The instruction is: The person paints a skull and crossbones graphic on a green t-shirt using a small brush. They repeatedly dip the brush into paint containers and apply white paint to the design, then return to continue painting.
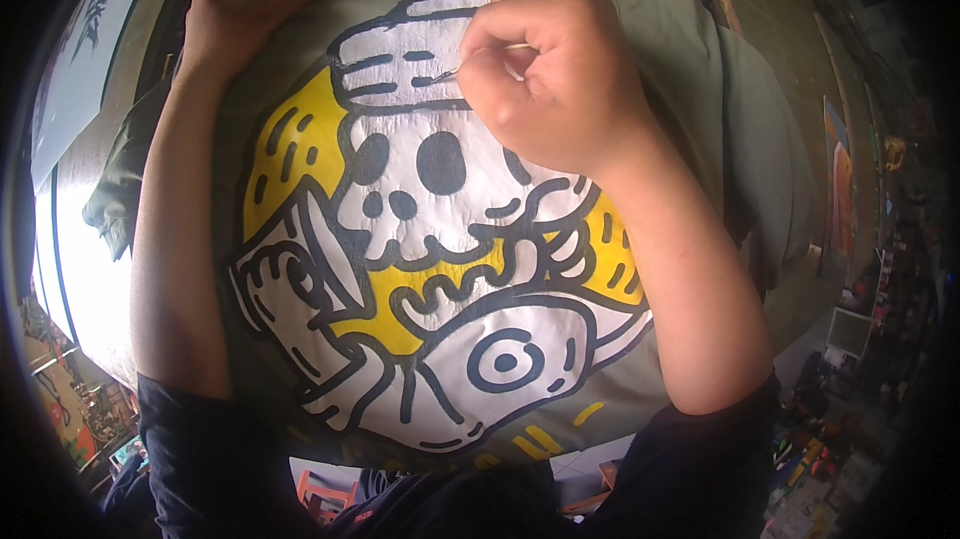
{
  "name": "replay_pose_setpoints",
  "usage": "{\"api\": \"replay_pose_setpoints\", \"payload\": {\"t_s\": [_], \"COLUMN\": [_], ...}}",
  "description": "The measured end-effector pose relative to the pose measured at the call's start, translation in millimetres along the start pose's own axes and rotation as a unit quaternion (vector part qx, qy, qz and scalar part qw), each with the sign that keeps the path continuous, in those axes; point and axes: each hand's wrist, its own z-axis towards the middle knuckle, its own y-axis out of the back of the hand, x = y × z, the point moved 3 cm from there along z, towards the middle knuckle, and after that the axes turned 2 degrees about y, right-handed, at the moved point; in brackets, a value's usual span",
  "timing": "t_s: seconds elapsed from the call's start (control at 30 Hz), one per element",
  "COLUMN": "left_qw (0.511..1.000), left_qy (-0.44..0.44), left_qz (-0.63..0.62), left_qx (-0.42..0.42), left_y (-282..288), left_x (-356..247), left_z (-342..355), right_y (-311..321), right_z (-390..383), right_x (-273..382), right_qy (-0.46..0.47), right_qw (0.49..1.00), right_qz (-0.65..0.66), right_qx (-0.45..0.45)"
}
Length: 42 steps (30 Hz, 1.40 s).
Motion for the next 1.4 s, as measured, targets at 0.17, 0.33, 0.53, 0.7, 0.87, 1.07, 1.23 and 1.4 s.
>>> {"api": "replay_pose_setpoints", "payload": {"t_s": [0.17, 0.33, 0.53, 0.7, 0.87, 1.07, 1.23, 1.4], "left_qw": [1.0, 1.0, 1.0, 1.0, 1.0, 1.0, 1.0, 1.0], "left_qy": [0.005, 0.013, 0.011, 0.012, 0.013, 0.008, 0.011, 0.01], "left_qz": [0.02, 0.008, 0.016, 0.018, 0.009, 0.017, 0.003, 0.022], "left_qx": [0.0, -0.001, -0.002, -0.001, 0.006, 0.004, -0.002, -0.002], "left_y": [-1.5, 0.0, -0.5, -1.3, 0.2, -0.3, -0.8, -2.1], "left_x": [-0.4, 0.2, -2.0, 0.1, -2.1, -1.6, -2.0, 1.2], "left_z": [-0.1, -0.4, -0.6, 0.0, -0.5, 0.8, -1.0, 0.6], "right_y": [-0.8, 0.2, -1.9, -2.1, -3.1, -3.9, -3.9, -4.0], "right_z": [0.2, -0.2, -3.7, -1.0, -1.0, -1.2, -1.1, -0.5], "right_x": [-0.8, -1.6, -7.7, -5.7, -6.4, -7.8, -7.5, -6.6], "right_qy": [0.015, -0.002, 0.028, 0.014, 0.009, 0.013, 0.018, 0.023], "right_qw": [1.0, 1.0, 0.999, 0.999, 0.999, 1.0, 1.0, 1.0], "right_qz": [-0.004, 0.012, -0.01, -0.019, -0.021, 0.001, -0.005, -0.007], "right_qx": [-0.001, -0.017, -0.016, -0.036, -0.035, -0.029, -0.019, -0.012]}}
